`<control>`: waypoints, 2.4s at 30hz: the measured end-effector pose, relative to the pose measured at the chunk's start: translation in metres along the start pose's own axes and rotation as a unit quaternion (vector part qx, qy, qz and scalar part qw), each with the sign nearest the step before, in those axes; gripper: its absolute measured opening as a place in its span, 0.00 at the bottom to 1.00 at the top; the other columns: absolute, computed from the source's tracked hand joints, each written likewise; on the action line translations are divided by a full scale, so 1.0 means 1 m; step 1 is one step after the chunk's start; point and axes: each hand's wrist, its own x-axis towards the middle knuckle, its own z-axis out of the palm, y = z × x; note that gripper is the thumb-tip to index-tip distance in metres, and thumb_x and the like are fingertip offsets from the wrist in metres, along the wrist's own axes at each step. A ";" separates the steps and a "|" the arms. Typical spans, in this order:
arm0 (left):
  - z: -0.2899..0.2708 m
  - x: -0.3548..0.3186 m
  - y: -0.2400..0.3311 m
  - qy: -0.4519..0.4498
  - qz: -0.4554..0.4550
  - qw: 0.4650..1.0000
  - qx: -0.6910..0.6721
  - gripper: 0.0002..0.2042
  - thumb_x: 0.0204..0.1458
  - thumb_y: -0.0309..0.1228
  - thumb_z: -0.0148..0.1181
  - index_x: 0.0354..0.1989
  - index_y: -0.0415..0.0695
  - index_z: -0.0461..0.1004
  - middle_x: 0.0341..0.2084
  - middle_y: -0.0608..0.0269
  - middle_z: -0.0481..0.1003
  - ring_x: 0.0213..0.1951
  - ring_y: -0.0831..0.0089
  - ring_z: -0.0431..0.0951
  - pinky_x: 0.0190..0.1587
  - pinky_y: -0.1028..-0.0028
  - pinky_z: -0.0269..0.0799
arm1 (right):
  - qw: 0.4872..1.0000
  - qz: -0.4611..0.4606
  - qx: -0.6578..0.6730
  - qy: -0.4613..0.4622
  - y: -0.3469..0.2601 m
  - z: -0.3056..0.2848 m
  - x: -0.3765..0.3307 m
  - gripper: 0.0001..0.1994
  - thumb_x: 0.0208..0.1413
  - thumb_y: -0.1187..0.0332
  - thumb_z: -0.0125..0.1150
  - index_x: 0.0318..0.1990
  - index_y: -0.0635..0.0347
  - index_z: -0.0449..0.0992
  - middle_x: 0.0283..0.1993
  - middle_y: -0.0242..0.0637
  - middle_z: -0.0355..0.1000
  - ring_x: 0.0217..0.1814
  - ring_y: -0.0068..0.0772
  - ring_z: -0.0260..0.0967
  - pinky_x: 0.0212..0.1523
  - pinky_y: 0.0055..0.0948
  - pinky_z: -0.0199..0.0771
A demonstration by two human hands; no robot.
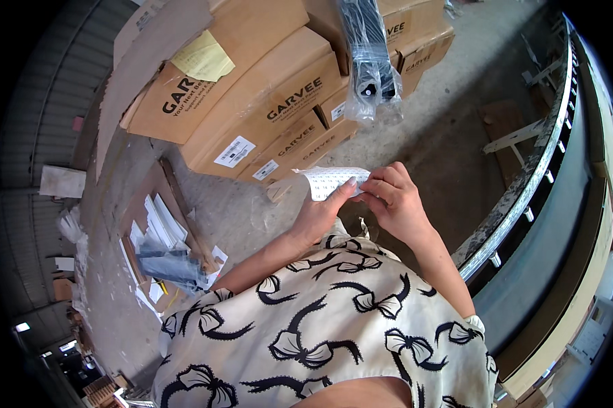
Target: The person handles long, plastic-wrapped furniture components and applies adhesive labels to them. They also use a yellow utility knife to cut open a cardboard box and place the wrapped parts inside. The task involves moving between a conveyor belt and a stack of boxes in a warehouse setting.
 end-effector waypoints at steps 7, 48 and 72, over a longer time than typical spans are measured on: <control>0.000 0.003 -0.013 -0.019 -0.001 1.000 0.003 0.16 0.57 0.28 0.49 0.54 0.40 0.62 0.46 0.62 0.69 0.46 0.74 0.69 0.47 0.74 0.68 | 1.000 -0.021 -0.010 0.014 0.004 0.002 -0.007 0.09 0.30 0.81 0.63 0.24 0.61 0.75 0.29 0.35 0.69 0.32 0.37 0.64 0.31 0.30 0.68; 0.017 0.017 -0.017 -0.007 0.027 0.999 0.020 0.15 0.57 0.30 0.49 0.52 0.40 0.65 0.43 0.64 0.70 0.43 0.76 0.70 0.43 0.74 0.69 | 0.991 -0.059 -0.082 0.091 0.002 -0.005 -0.011 0.11 0.29 0.79 0.66 0.26 0.59 0.76 0.28 0.32 0.69 0.31 0.36 0.65 0.31 0.30 0.69; -0.026 0.066 0.027 0.191 -0.005 0.978 -0.085 0.21 0.58 0.44 0.45 0.48 0.37 0.66 0.41 0.57 0.72 0.37 0.67 0.74 0.38 0.71 0.68 | 0.764 0.307 0.527 0.210 0.191 0.034 0.060 0.43 0.40 0.85 0.52 0.66 0.58 0.41 0.57 0.41 0.64 0.45 0.26 0.67 0.44 0.25 0.68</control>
